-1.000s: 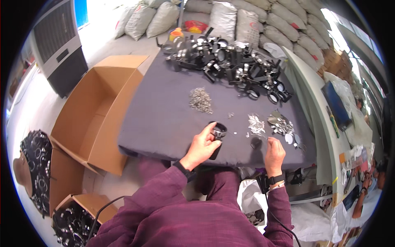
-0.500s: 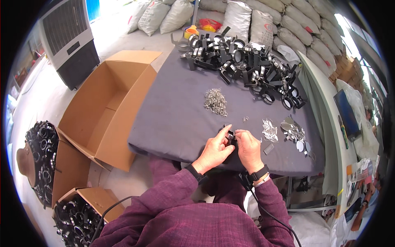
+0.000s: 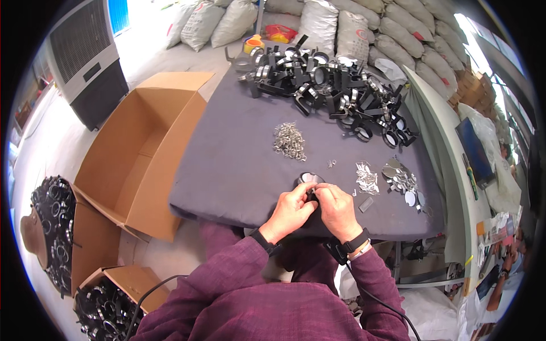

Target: Assembling small metal and plastic components into larger circular frame assemblies.

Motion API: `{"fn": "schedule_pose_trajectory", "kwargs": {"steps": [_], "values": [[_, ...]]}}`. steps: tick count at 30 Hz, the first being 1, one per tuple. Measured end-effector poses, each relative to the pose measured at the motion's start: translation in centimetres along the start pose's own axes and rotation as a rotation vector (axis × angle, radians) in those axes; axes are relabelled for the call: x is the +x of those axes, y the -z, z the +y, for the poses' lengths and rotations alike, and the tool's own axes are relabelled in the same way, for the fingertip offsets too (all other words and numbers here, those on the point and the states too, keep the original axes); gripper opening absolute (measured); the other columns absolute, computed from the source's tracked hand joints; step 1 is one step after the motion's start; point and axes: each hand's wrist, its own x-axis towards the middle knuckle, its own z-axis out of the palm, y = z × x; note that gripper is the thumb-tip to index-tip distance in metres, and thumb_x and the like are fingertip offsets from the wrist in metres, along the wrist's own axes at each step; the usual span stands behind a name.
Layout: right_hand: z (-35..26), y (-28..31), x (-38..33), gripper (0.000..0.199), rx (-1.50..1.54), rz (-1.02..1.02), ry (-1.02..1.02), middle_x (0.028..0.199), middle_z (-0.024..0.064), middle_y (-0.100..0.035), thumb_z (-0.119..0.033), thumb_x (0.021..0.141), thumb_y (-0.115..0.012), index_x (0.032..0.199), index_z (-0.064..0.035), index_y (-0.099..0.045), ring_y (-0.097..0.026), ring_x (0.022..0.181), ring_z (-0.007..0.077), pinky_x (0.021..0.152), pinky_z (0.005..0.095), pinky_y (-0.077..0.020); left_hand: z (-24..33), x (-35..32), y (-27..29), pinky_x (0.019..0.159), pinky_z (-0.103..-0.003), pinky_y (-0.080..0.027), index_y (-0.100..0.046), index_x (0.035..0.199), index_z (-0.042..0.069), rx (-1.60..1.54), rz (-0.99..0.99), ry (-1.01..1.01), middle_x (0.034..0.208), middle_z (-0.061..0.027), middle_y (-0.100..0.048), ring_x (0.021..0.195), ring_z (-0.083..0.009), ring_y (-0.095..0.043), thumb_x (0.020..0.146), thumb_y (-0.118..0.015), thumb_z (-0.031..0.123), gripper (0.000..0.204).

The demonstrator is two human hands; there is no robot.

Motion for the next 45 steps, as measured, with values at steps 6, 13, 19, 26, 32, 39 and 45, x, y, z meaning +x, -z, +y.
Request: {"fn": "schedule_pose_trajectory", "kwargs": {"steps": [6, 13, 19, 26, 32, 39, 45], "values": [[1.2, 1.2, 0.6, 0.008, 0.239, -0.094, -0.191, 0.084, 0.0123, -0.065, -0.002, 0.081, -0.064, 0.087, -0.0002, -0.06, -0.065, 0.078, 0.0273, 0.067, 0.0349, -0.0522, -0.2, 0.3, -0.2, 0.048, -0.022, -0.035, -0.059, 0.113, 0.001, 0.034, 0.096, -0.013, 0.06, 0.0059, -0.052, 0.055, -0.0004, -0.042, 0.089, -0.056, 0.003, 0.024], [10.5, 0.3, 3.6, 0.014, 0.277, -0.162, -0.732, 0.083, 0.017, -0.067, -0.008, 0.082, -0.062, 0.093, 0.0002, -0.064, -0.065, 0.077, 0.0295, 0.067, 0.0355, -0.05, -0.2, 0.4, -0.7, 0.048, -0.025, -0.035, -0.062, 0.107, 0.0, 0.019, 0.128, -0.021, 0.056, -0.0008, -0.051, 0.053, -0.0029, -0.041, 0.089, -0.057, 0.005, 0.019], [14.4, -3.2, 3.7, 0.019, -0.185, -0.304, -0.547, 0.077, 0.0148, -0.065, -0.008, 0.076, -0.068, 0.093, 0.0001, -0.066, -0.066, 0.065, 0.0195, 0.06, 0.0333, -0.0521, -0.3, 0.5, -0.9, 0.051, -0.025, -0.038, -0.062, 0.106, 0.0, -0.024, 0.151, -0.013, 0.058, -0.0022, -0.053, 0.055, -0.0036, -0.043, 0.089, -0.058, 0.006, 0.018], [12.5, -2.2, 4.2, 0.015, 0.193, -0.23, -0.824, 0.073, 0.0124, -0.064, -0.007, 0.076, -0.07, 0.082, 0.0022, -0.06, -0.064, 0.068, 0.0237, 0.063, 0.0342, -0.0517, -1.1, 0.3, -0.6, 0.054, -0.026, -0.042, -0.061, 0.106, 0.001, 0.005, 0.178, -0.085, 0.061, -0.0067, -0.058, 0.056, -0.0063, -0.049, 0.088, -0.058, 0.007, 0.019], [5.5, 1.4, 2.0, 0.008, 0.474, -0.039, -0.561, 0.068, 0.0046, -0.057, 0.004, 0.083, -0.061, 0.084, 0.0003, -0.054, -0.057, 0.057, 0.011, 0.054, 0.0258, -0.0477, -0.5, 0.4, -0.5, 0.059, -0.029, -0.047, -0.061, 0.105, 0.002, 0.092, 0.166, -0.124, 0.069, -0.0128, -0.063, 0.061, -0.0148, -0.061, 0.087, -0.056, 0.006, 0.019], [-0.7, 1.9, 0.4, 0.017, 0.209, -0.021, -0.139, 0.08, 0.0115, -0.056, 0.006, 0.076, -0.066, 0.085, -0.0014, -0.054, -0.06, 0.07, 0.0298, 0.06, 0.0354, -0.0484, 0.1, 0.4, -0.3, 0.062, -0.029, -0.049, -0.062, 0.105, 0.002, 0.059, 0.135, -0.033, 0.073, -0.0125, -0.065, 0.065, -0.0146, -0.063, 0.089, -0.057, 0.008, 0.018], [-0.8, 0.7, -0.2, 0.017, 0.092, 0.052, -0.079, 0.08, 0.0119, -0.057, 0.005, 0.075, -0.067, 0.083, -0.0012, -0.053, -0.06, 0.068, 0.0308, 0.059, 0.0374, -0.0491, 0.3, 0.4, -0.4, 0.061, -0.027, -0.048, -0.063, 0.104, 0.001, 0.03, 0.116, -0.008, 0.073, -0.0101, -0.065, 0.065, -0.0098, -0.059, 0.089, -0.057, 0.007, 0.017]]}}
